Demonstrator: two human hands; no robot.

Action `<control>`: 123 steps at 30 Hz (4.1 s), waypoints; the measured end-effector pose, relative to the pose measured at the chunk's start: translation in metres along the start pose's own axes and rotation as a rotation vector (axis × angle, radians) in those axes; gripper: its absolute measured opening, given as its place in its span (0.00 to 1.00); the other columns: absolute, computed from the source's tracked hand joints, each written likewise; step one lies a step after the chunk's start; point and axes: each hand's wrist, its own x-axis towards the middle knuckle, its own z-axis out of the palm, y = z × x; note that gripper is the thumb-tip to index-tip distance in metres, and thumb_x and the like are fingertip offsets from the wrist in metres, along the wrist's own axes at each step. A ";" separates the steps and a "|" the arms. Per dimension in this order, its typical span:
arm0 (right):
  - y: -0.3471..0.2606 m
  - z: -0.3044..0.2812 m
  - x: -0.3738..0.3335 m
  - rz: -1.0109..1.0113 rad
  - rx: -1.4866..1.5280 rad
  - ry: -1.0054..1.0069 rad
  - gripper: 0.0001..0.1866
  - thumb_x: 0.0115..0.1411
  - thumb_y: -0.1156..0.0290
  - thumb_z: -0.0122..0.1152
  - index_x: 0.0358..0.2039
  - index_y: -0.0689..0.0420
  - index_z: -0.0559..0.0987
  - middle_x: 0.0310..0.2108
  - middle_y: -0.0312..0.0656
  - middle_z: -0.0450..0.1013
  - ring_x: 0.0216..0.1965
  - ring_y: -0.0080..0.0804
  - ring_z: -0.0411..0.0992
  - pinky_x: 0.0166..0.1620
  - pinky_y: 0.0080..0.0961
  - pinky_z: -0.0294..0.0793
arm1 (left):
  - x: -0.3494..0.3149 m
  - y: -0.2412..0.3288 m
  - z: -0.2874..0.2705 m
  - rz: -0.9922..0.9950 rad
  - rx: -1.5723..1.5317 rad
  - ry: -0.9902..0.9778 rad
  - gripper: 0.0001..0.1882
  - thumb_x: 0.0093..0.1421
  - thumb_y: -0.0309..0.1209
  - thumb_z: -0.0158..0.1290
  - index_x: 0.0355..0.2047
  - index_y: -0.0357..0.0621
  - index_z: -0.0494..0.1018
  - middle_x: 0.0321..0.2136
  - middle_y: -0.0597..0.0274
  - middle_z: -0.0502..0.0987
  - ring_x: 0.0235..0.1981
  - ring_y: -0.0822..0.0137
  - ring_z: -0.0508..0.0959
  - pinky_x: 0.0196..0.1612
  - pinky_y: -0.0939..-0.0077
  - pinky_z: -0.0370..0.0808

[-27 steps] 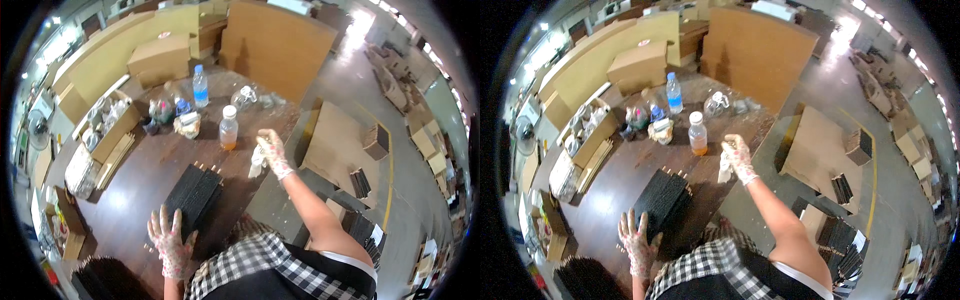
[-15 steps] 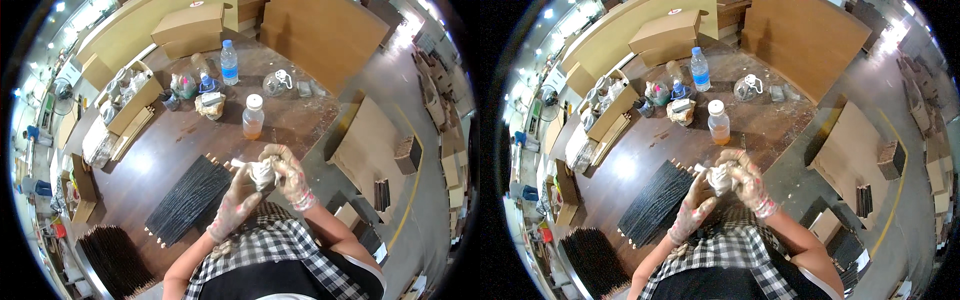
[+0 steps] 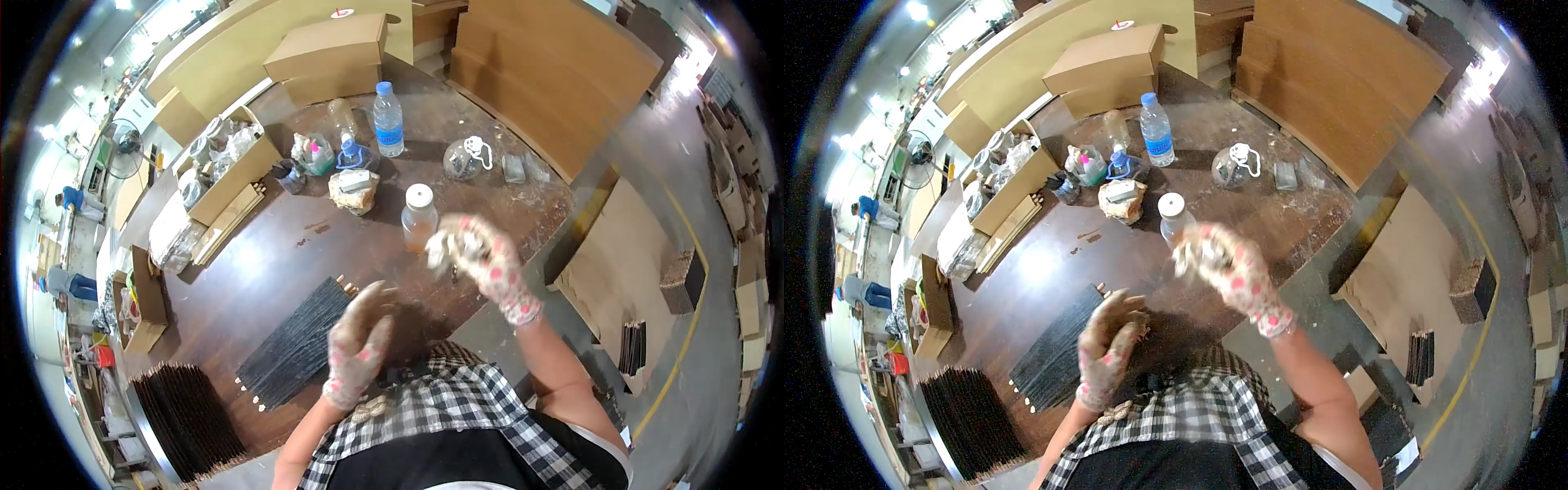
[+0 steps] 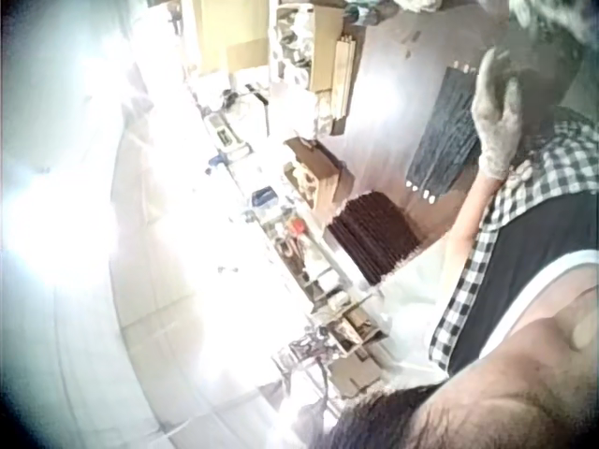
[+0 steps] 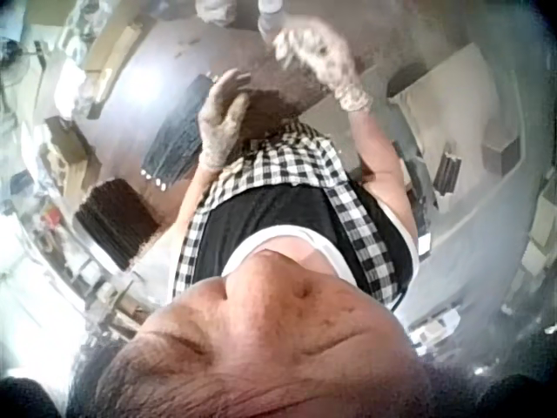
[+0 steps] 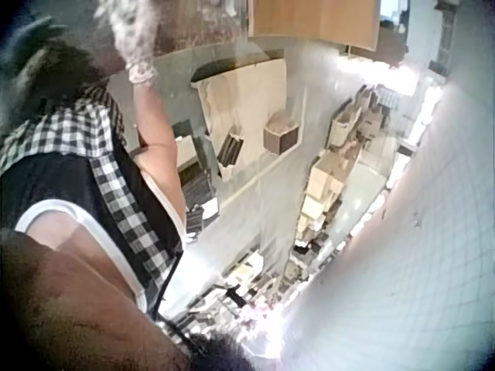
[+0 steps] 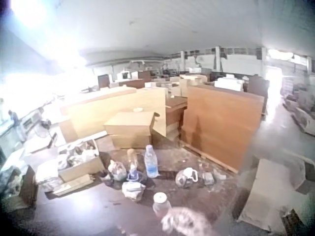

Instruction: The person wipes individual black wooden slats with a cloth and a liquid from a bottle and places them into a stack on the worktable.

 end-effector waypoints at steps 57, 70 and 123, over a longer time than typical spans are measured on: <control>0.034 0.010 0.095 -0.274 -1.019 0.066 0.17 0.65 0.53 0.52 0.43 0.53 0.76 0.41 0.51 0.71 0.39 0.49 0.77 0.41 0.42 0.78 | -0.041 -0.035 -0.115 -0.195 1.435 -0.100 0.68 0.28 0.51 0.72 0.67 0.35 0.53 0.61 0.40 0.60 0.61 0.40 0.60 0.65 0.47 0.55; 0.006 0.008 0.095 -0.342 -1.226 0.342 0.13 0.63 0.59 0.55 0.43 0.52 0.79 0.38 0.42 0.75 0.44 0.41 0.72 0.47 0.39 0.71 | -0.073 -0.034 -0.149 0.087 1.312 -0.045 0.65 0.32 0.55 0.71 0.66 0.34 0.55 0.67 0.39 0.56 0.67 0.38 0.55 0.69 0.46 0.50; -0.009 0.290 -0.057 -0.589 -1.187 -0.472 0.30 0.66 0.62 0.39 0.61 0.71 0.65 0.63 0.64 0.62 0.65 0.57 0.60 0.66 0.54 0.60 | -0.105 -0.046 -0.194 0.096 1.106 0.003 0.63 0.38 0.52 0.70 0.65 0.28 0.53 0.61 0.43 0.62 0.61 0.45 0.62 0.67 0.44 0.50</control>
